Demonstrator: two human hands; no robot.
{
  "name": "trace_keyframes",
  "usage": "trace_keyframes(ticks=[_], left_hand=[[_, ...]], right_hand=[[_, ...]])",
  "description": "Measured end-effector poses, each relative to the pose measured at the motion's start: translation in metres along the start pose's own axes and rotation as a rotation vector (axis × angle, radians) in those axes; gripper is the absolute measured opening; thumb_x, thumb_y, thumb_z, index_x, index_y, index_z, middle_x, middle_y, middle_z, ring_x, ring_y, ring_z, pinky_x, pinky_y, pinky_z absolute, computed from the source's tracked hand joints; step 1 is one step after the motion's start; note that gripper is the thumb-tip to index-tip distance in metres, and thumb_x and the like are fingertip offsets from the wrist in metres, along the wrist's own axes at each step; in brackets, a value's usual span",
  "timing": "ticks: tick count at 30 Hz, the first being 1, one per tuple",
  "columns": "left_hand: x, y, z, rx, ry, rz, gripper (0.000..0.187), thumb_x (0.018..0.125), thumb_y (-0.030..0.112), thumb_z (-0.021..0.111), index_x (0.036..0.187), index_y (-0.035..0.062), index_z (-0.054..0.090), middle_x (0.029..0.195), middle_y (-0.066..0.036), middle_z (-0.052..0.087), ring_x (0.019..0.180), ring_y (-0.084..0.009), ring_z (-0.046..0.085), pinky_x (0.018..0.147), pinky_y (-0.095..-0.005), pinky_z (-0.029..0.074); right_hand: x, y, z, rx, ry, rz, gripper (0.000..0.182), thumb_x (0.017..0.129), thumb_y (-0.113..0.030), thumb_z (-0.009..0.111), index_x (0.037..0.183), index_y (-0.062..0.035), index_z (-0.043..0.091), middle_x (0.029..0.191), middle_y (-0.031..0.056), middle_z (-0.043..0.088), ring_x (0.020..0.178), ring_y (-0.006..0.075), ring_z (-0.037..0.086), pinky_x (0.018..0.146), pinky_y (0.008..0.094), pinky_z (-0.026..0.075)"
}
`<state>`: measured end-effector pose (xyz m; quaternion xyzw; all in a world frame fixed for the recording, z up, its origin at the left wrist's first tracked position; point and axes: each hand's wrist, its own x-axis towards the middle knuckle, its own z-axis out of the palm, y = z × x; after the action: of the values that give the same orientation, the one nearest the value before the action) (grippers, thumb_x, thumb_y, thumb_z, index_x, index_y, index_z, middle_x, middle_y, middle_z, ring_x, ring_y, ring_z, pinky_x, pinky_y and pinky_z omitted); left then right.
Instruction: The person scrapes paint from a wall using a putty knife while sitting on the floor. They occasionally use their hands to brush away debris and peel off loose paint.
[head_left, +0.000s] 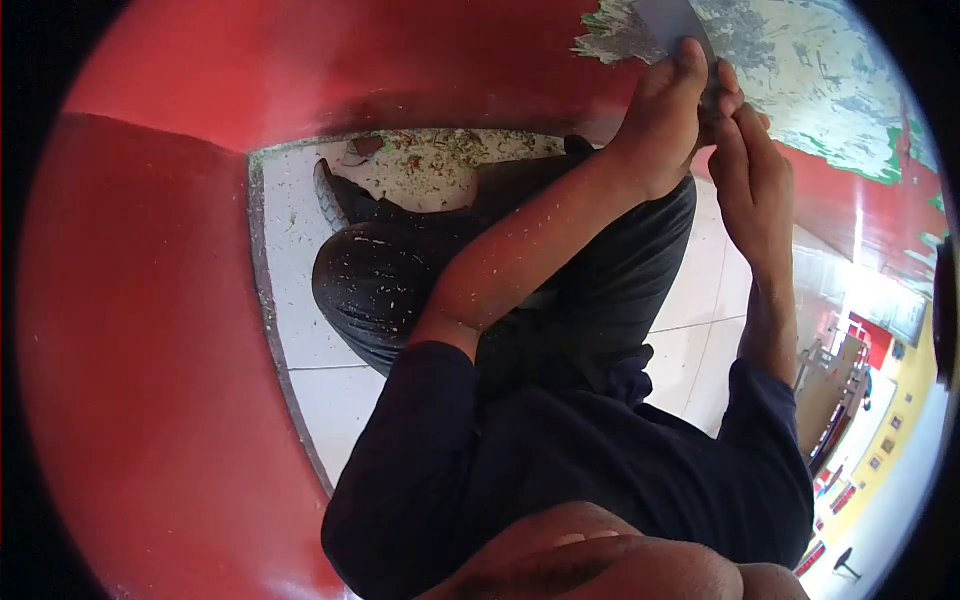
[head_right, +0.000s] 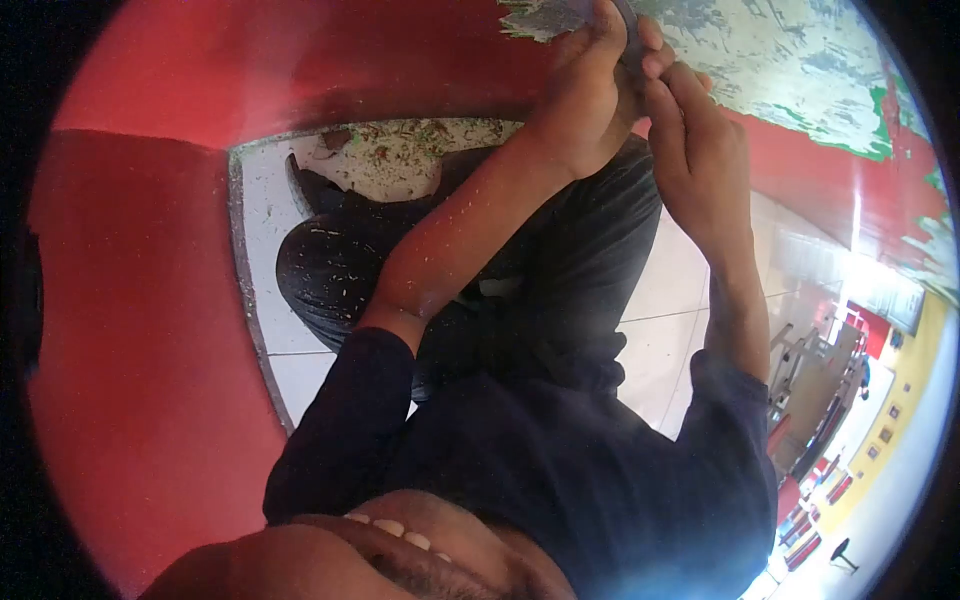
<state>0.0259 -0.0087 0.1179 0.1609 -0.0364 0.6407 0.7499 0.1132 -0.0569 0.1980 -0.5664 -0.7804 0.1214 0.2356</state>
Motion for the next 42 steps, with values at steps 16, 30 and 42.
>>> trace_keyframes(ticks=[16, 30, 42], left_hand=[[0.002, 0.007, 0.002, -0.101, -0.091, -0.009, 0.042, 0.101, 0.048, 0.037, 0.091, 0.0097, 0.051, 0.077, -0.001, 0.048, 0.073, -0.0122, 0.051, 0.069, -0.0254, 0.043], [-0.008, 0.016, 0.007, -0.007, -0.025, 0.015, 0.046, 0.099, 0.054, 0.034, 0.091, 0.0120, 0.052, 0.076, 0.000, 0.051, 0.071, -0.0131, 0.053, 0.069, -0.0306, 0.047], [0.004, -0.011, 0.017, -0.095, -0.082, -0.028, 0.047, 0.102, 0.048, 0.031, 0.090, 0.0074, 0.052, 0.076, -0.003, 0.054, 0.071, -0.0167, 0.059, 0.064, -0.0300, 0.050]], right_hand=[[0.008, 0.003, 0.001, -0.063, -0.013, -0.051, 0.022, 0.096, -0.019, 0.050, 0.114, -0.0096, 0.060, 0.087, 0.0193, 0.067, 0.077, 0.0394, 0.065, 0.067, 0.0415, 0.051], [0.005, -0.013, 0.007, -0.133, 0.012, -0.113, 0.027, 0.098, -0.015, 0.046, 0.118, -0.0032, 0.060, 0.102, 0.0161, 0.068, 0.083, 0.0303, 0.070, 0.071, 0.0348, 0.053], [-0.006, -0.006, -0.018, -0.171, 0.005, 0.005, 0.022, 0.096, -0.017, 0.051, 0.114, -0.0075, 0.060, 0.077, 0.0178, 0.065, 0.069, 0.0377, 0.064, 0.060, 0.0361, 0.049]])
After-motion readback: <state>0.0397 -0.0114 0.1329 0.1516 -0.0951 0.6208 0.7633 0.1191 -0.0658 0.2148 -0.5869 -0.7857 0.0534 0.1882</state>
